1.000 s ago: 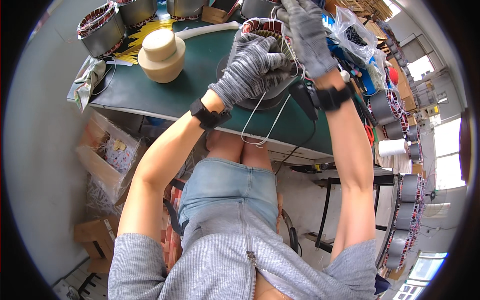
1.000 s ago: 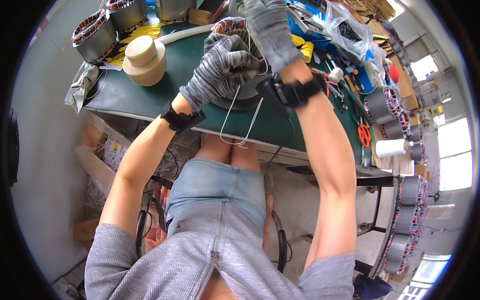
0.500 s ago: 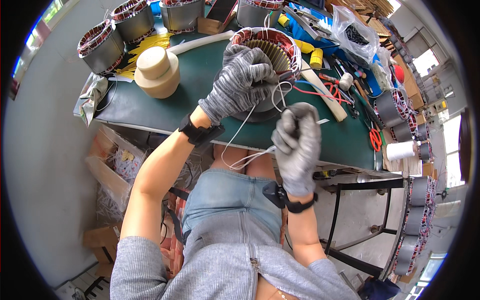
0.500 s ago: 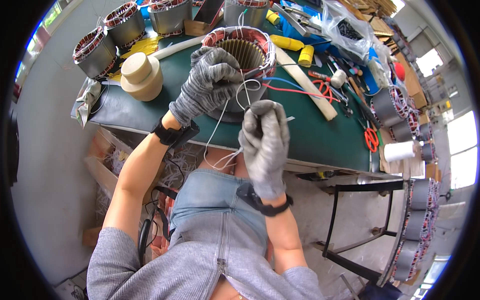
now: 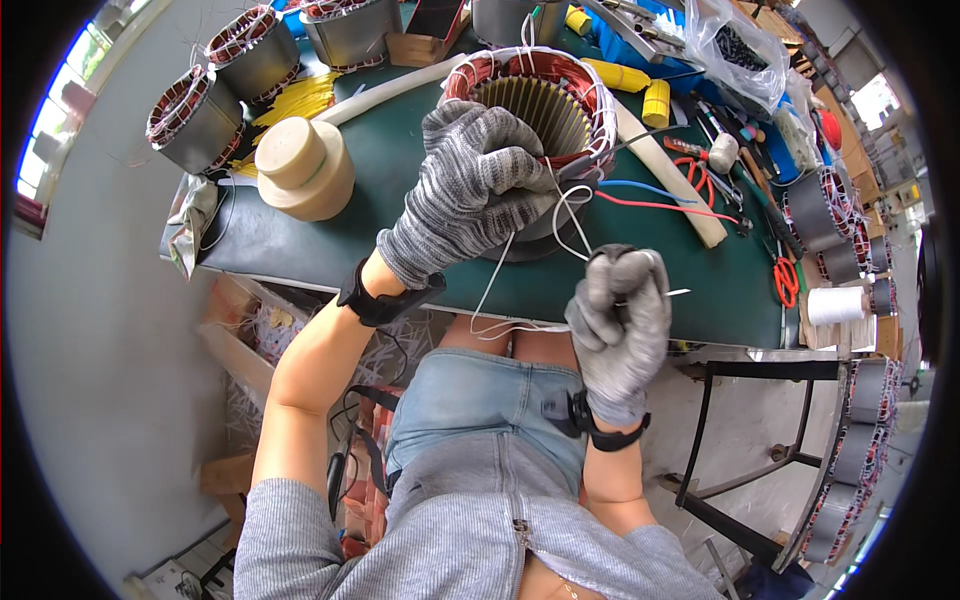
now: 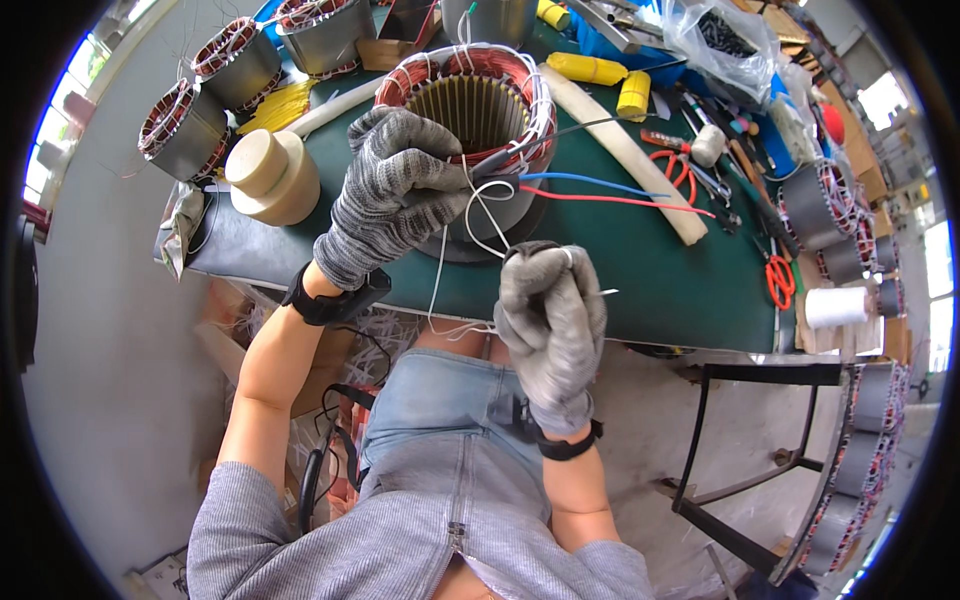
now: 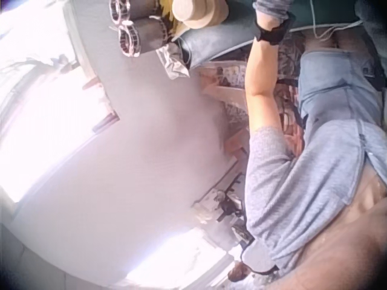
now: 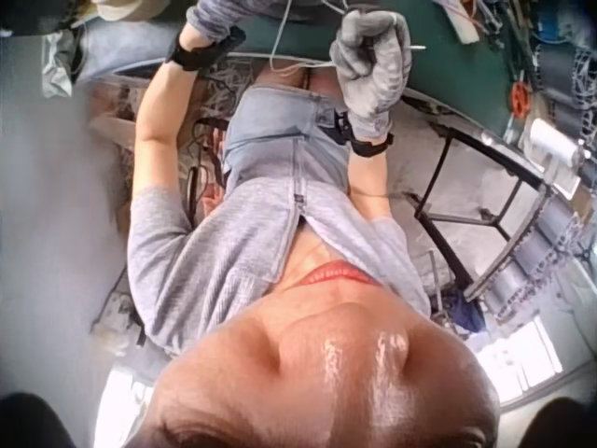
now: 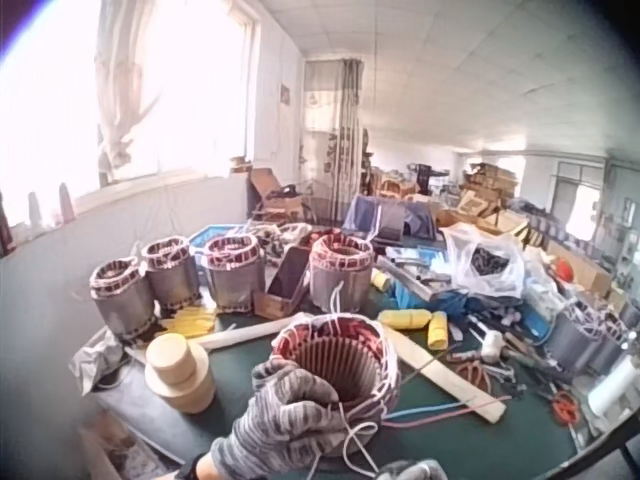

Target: Manually assembling and wiring motor stators at a workstation.

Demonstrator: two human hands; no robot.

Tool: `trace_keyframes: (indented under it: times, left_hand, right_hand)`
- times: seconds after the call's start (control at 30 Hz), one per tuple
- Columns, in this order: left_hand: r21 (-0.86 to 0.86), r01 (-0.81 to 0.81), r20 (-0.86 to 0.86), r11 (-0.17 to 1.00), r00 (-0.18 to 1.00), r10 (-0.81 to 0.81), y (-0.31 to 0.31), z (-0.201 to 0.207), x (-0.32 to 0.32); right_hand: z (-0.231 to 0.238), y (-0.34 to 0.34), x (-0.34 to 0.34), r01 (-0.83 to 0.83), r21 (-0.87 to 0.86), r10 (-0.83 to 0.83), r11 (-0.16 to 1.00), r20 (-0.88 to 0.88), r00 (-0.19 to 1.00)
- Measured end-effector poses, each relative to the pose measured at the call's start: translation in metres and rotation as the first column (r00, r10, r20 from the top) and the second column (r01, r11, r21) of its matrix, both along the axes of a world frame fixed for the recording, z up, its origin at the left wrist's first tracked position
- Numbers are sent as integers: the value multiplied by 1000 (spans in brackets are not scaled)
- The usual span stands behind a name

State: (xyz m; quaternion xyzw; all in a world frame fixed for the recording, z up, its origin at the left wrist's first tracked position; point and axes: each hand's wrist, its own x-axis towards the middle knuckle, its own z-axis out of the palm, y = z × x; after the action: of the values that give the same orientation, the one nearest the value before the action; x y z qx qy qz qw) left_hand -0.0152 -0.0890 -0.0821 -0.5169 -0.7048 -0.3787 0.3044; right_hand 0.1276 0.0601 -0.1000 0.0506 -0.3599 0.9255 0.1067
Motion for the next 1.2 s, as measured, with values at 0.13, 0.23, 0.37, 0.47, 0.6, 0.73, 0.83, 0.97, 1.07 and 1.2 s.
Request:
trace_keyframes:
  times: [0.13,0.23,0.37,0.47,0.6,0.73,0.83,0.97,1.07,1.2]
  left_hand:
    - [-51,-3,-3,999,1000,3,2,9,0]
    - [4,-25,140,1000,990,24,5,4,2]
    - [65,-111,126,992,987,102,11,1,7]
    - [45,-141,66,989,988,137,7,-7,9]
    - [153,-60,69,986,996,50,13,0,9]
    - [68,-115,234,991,967,97,6,12,13]
    - [-326,-185,-80,927,983,168,5,21,2]
    - [-435,-174,-29,883,983,179,3,27,3]
    - [-406,-117,-24,907,993,118,-1,31,2]
    - [-321,-69,133,945,984,117,-6,22,0]
  right_hand:
    - [-22,-8,-22,107,385,-131,917,36,991]
    - [-28,-4,-29,290,698,-267,655,-145,953]
    - [-29,-2,-18,294,632,-262,717,-147,954]
    - [-20,-8,-8,316,618,-283,720,-155,947]
    - [-25,-2,-12,242,519,-225,820,-97,969]
    - [-33,-10,-32,329,666,-234,669,-232,944]
    - [-44,-3,-50,436,712,-188,550,-403,896]
    - [-40,-6,-50,400,657,-200,639,-361,911]
    - [-42,-7,-52,460,627,-243,629,-403,882]
    - [-47,-11,-53,526,592,-278,611,-463,842]
